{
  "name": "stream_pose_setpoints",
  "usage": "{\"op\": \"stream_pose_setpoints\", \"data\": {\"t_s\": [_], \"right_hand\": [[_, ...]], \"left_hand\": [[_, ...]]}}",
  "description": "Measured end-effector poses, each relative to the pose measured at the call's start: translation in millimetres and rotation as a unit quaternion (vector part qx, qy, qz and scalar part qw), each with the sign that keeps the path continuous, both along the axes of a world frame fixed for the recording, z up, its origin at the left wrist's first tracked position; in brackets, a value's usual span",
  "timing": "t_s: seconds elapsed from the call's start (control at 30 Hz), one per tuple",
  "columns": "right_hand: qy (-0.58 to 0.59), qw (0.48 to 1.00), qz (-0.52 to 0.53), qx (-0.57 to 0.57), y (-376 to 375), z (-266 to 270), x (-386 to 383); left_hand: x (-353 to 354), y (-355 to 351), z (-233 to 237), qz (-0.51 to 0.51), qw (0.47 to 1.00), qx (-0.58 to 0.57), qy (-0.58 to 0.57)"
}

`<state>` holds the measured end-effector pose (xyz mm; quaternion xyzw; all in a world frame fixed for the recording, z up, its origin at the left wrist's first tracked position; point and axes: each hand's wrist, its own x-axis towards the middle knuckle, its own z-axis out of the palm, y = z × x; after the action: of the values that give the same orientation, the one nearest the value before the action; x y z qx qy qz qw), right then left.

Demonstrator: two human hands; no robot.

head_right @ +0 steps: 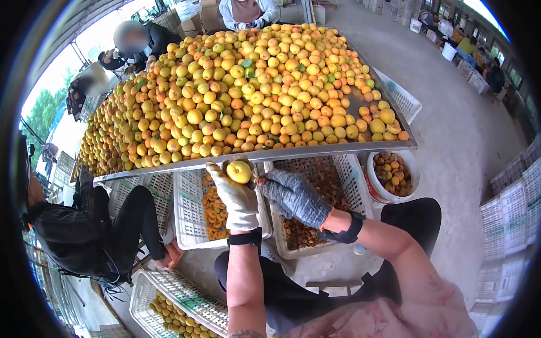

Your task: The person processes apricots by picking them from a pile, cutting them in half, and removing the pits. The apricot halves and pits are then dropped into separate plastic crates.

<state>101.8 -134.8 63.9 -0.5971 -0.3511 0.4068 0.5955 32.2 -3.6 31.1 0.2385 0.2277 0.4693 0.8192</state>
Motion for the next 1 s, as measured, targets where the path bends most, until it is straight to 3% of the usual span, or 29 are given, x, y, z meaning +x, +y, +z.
{"op": "stream_pose_setpoints", "data": {"t_s": [0.17,0.23,0.3,0.37,0.43,0.5,0.53,0.6,0.63,0.7,0.73,0.77,0.83,0.87,0.9,0.97,1.0], "right_hand": [[0.015,1.000,-0.022,-0.012,3.4,-11.3,-13.5],[0.028,0.999,-0.023,-0.012,2.2,-10.4,-16.0],[-0.066,0.997,-0.034,0.006,2.0,-11.7,-18.0],[-0.056,0.998,-0.037,-0.016,3.7,-8.1,-19.4],[-0.046,0.997,-0.041,-0.037,4.8,-12.8,-19.0],[-0.205,0.975,-0.037,0.074,6.8,-33.8,-17.3],[-0.204,0.976,-0.039,0.072,8.0,-36.2,-17.0],[-0.078,0.993,-0.042,0.074,12.1,-39.7,-19.0],[-0.077,0.993,-0.044,0.073,13.4,-37.8,-18.9],[0.128,0.990,-0.051,-0.018,15.7,-32.2,-18.6],[-0.068,0.993,-0.066,0.071,19.6,-37.4,-20.5],[-0.067,0.993,-0.067,0.072,22.1,-39.6,-16.0],[0.146,0.989,-0.025,-0.031,27.6,-40.2,-2.1],[-0.240,0.960,-0.025,0.139,27.7,-42.8,3.5],[-0.238,0.961,-0.029,0.140,27.9,-44.6,10.1],[-0.478,0.858,0.016,0.186,29.0,-26.3,20.9],[-0.471,0.862,0.025,0.185,29.5,-22.9,20.9]], "left_hand": [[1.2,0.6,-0.3,0.071,0.995,0.011,0.069],[0.4,1.9,-4.9,0.071,0.994,0.025,0.079],[-4.1,1.5,-8.0,0.070,0.993,0.040,0.091],[-11.1,-3.7,-1.5,-0.003,0.998,0.012,0.059],[-5.4,-8.8,5.0,0.024,0.998,0.014,0.052],[-4.0,-10.5,4.7,0.052,0.997,0.016,0.047],[-5.4,-9.4,3.2,0.062,0.993,0.040,0.090],[-6.4,-11.9,2.0,0.068,0.986,0.062,0.136],[-5.4,-13.6,4.8,0.088,0.981,0.082,0.154],[-1.7,-15.1,7.6,0.106,0.974,0.105,0.173],[-0.6,-15.5,8.1,0.090,0.984,0.076,0.135],[0.2,-15.5,8.6,0.075,0.991,0.047,0.097],[-2.9,3.7,-31.1,0.044,0.984,0.119,0.123],[-12.4,0.9,5.6,-0.099,0.992,0.075,0.034],[-17.0,7.3,3.3,-0.144,0.983,0.111,-0.021],[-27.4,-4.0,27.1,-0.153,0.973,0.173,-0.004],[-29.2,-4.9,29.6,-0.144,0.969,0.201,0.018]]}}
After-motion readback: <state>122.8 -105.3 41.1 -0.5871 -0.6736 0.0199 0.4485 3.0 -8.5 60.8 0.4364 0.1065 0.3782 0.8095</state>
